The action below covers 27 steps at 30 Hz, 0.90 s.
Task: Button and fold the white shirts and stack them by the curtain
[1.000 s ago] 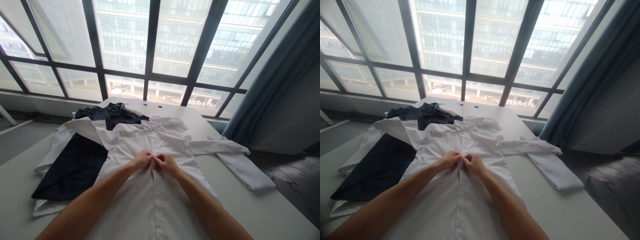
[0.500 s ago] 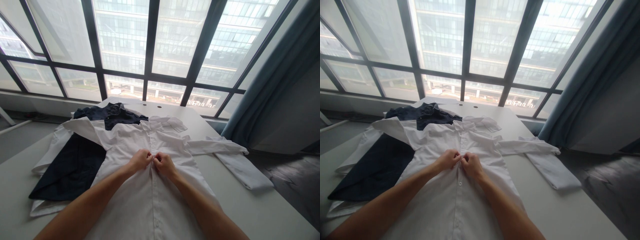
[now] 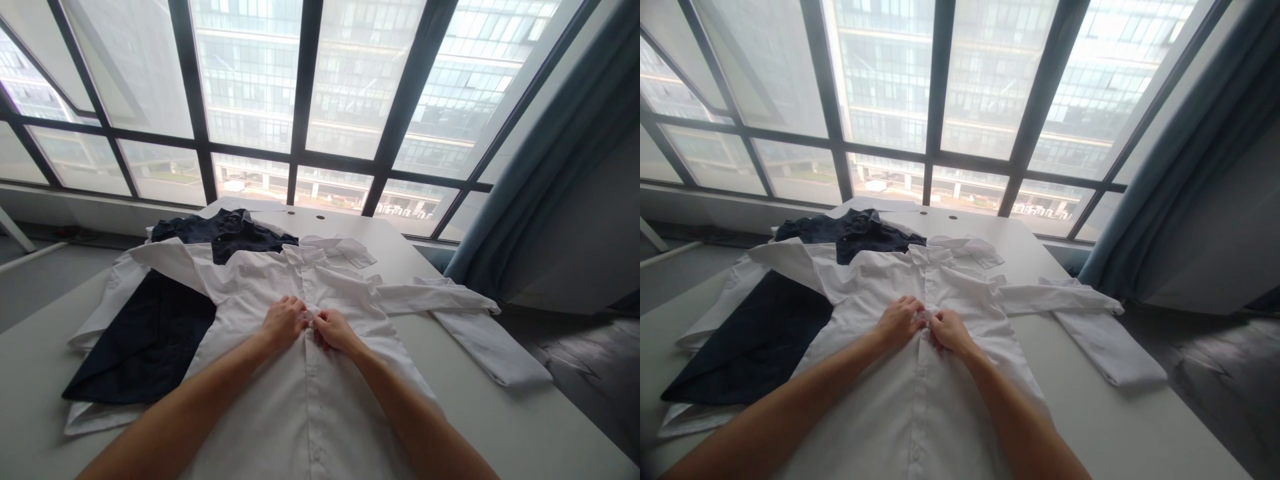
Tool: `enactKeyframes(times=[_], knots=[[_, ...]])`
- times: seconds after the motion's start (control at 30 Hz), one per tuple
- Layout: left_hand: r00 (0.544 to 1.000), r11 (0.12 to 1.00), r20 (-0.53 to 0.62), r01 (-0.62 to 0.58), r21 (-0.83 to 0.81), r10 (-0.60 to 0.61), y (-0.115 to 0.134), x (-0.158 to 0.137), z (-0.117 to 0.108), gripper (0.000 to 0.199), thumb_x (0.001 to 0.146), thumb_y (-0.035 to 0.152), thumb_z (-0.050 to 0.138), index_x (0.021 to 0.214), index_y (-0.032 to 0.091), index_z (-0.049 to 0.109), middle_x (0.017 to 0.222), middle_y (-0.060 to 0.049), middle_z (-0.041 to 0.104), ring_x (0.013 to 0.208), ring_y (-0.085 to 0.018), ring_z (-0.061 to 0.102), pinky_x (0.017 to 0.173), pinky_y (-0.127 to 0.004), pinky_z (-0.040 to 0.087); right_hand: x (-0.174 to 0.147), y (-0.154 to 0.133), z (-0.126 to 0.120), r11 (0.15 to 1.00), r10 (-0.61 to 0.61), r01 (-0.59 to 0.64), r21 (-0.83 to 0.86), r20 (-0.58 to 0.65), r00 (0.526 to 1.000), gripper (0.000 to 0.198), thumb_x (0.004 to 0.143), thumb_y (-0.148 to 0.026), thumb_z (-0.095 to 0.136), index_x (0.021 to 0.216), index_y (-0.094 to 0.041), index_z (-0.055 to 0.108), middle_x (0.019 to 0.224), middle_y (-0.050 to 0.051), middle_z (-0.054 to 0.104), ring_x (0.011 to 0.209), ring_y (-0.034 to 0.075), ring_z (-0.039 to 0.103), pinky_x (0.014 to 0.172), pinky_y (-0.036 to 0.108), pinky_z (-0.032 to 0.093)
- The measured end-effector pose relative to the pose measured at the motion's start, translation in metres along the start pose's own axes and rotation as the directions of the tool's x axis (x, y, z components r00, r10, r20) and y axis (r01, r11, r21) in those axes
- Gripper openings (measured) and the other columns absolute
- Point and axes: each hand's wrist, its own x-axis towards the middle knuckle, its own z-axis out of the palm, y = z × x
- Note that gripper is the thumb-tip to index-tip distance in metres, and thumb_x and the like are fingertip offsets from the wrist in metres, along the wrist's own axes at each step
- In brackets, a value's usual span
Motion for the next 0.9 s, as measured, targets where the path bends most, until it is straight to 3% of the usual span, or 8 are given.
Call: enactKeyframes(times=[0.1, 0.2, 0.33, 0.53, 0.6, 0.7, 0.77, 0.9], knots=[[0.998, 0.996, 0.023, -0.061, 0.062, 0.060, -0.009, 0.003, 0.001, 0.036, 0.089, 0.035, 0.059, 0.121, 0.020, 0.063, 0.134, -0.012, 0.058, 0.124, -0.028, 0.050, 0.102, -0.040, 0.039, 0.006, -0.005, -0.005, 0.975, -0.066, 0.052, -0.214, -0.058, 0.996, 0.017, 0.077, -0.024, 0.058, 0.061, -0.019, 0.059, 0.043, -0.003, 0.056, 0.035, 0.012, 0.050, 0.040, 0.021, 0.033], [0.990, 0.993, 0.098, -0.104, 0.061, 0.098, -0.016, 0.015, -0.003, 0.029, 0.094, 0.029, 0.049, 0.112, 0.021, 0.069, 0.127, -0.011, 0.063, 0.119, -0.027, 0.053, 0.101, -0.040, 0.041, 0.025, -0.015, -0.008, 0.896, -0.226, 0.119, -0.427, -0.210, 0.951, 0.013, 0.078, -0.028, 0.063, 0.071, -0.018, 0.066, 0.057, 0.004, 0.067, 0.052, 0.016, 0.061, 0.050, 0.022, 0.039], [0.992, 0.993, 0.097, 0.086, -0.083, -0.078, -0.021, 0.045, -0.008, 0.027, 0.091, 0.022, 0.049, 0.097, 0.017, 0.075, 0.111, -0.013, 0.069, 0.105, -0.024, 0.061, 0.096, -0.033, 0.044, 0.058, -0.032, -0.009, 0.794, -0.308, 0.101, -0.600, -0.253, 0.917, 0.022, 0.080, -0.038, 0.067, 0.072, -0.017, 0.069, 0.072, 0.011, 0.072, 0.070, 0.021, 0.067, 0.058, 0.024, 0.042], [0.968, 0.958, 0.083, 0.248, -0.146, -0.238, -0.029, 0.080, -0.002, 0.022, 0.079, 0.020, 0.060, 0.094, 0.019, 0.076, 0.096, -0.009, 0.074, 0.090, -0.021, 0.066, 0.082, -0.027, 0.048, 0.078, -0.045, -0.011, 0.800, -0.075, 0.032, -0.599, -0.046, 0.996, 0.023, 0.075, -0.035, 0.071, 0.061, -0.018, 0.066, 0.046, 0.006, 0.061, 0.044, 0.020, 0.060, 0.049, 0.028, 0.044], [0.962, 0.949, 0.092, 0.268, -0.164, -0.256, -0.029, 0.087, -0.001, 0.019, 0.074, 0.021, 0.065, 0.090, 0.019, 0.075, 0.090, -0.008, 0.074, 0.087, -0.021, 0.066, 0.079, -0.027, 0.048, 0.079, -0.044, -0.011, 0.788, -0.106, 0.030, -0.615, -0.087, 0.991, 0.015, 0.072, -0.027, 0.072, 0.061, -0.017, 0.068, 0.050, 0.008, 0.064, 0.049, 0.022, 0.064, 0.050, 0.027, 0.045], [0.956, 0.937, 0.125, 0.285, -0.201, -0.263, -0.025, 0.093, 0.000, 0.007, 0.067, 0.017, 0.069, 0.073, 0.016, 0.072, 0.075, -0.007, 0.071, 0.078, -0.022, 0.065, 0.073, -0.027, 0.046, 0.081, -0.040, -0.013, 0.789, -0.270, 0.062, -0.611, -0.255, 0.928, 0.005, 0.068, -0.021, 0.074, 0.066, -0.017, 0.071, 0.067, 0.013, 0.072, 0.071, 0.024, 0.070, 0.056, 0.023, 0.046], [0.952, 0.926, 0.154, 0.297, -0.233, -0.266, -0.022, 0.096, 0.000, 0.004, 0.065, 0.014, 0.068, 0.061, 0.013, 0.066, 0.061, -0.006, 0.064, 0.072, -0.022, 0.063, 0.068, -0.027, 0.045, 0.083, -0.036, -0.017, 0.804, -0.310, 0.074, -0.591, -0.309, 0.899, 0.006, 0.069, -0.021, 0.072, 0.065, -0.017, 0.071, 0.072, 0.014, 0.073, 0.075, 0.023, 0.070, 0.057, 0.022, 0.045], [0.933, 0.882, 0.208, 0.347, -0.318, -0.293, -0.019, 0.100, 0.000, 0.017, 0.063, 0.009, 0.068, 0.050, 0.013, 0.058, 0.046, -0.002, 0.049, 0.062, -0.021, 0.059, 0.062, -0.028, 0.042, 0.087, -0.030, -0.023, 0.937, -0.177, 0.087, -0.339, -0.243, 0.954, 0.025, 0.074, -0.022, 0.066, 0.051, -0.017, 0.061, 0.046, 0.005, 0.060, 0.051, 0.016, 0.061, 0.047, 0.020, 0.039]])
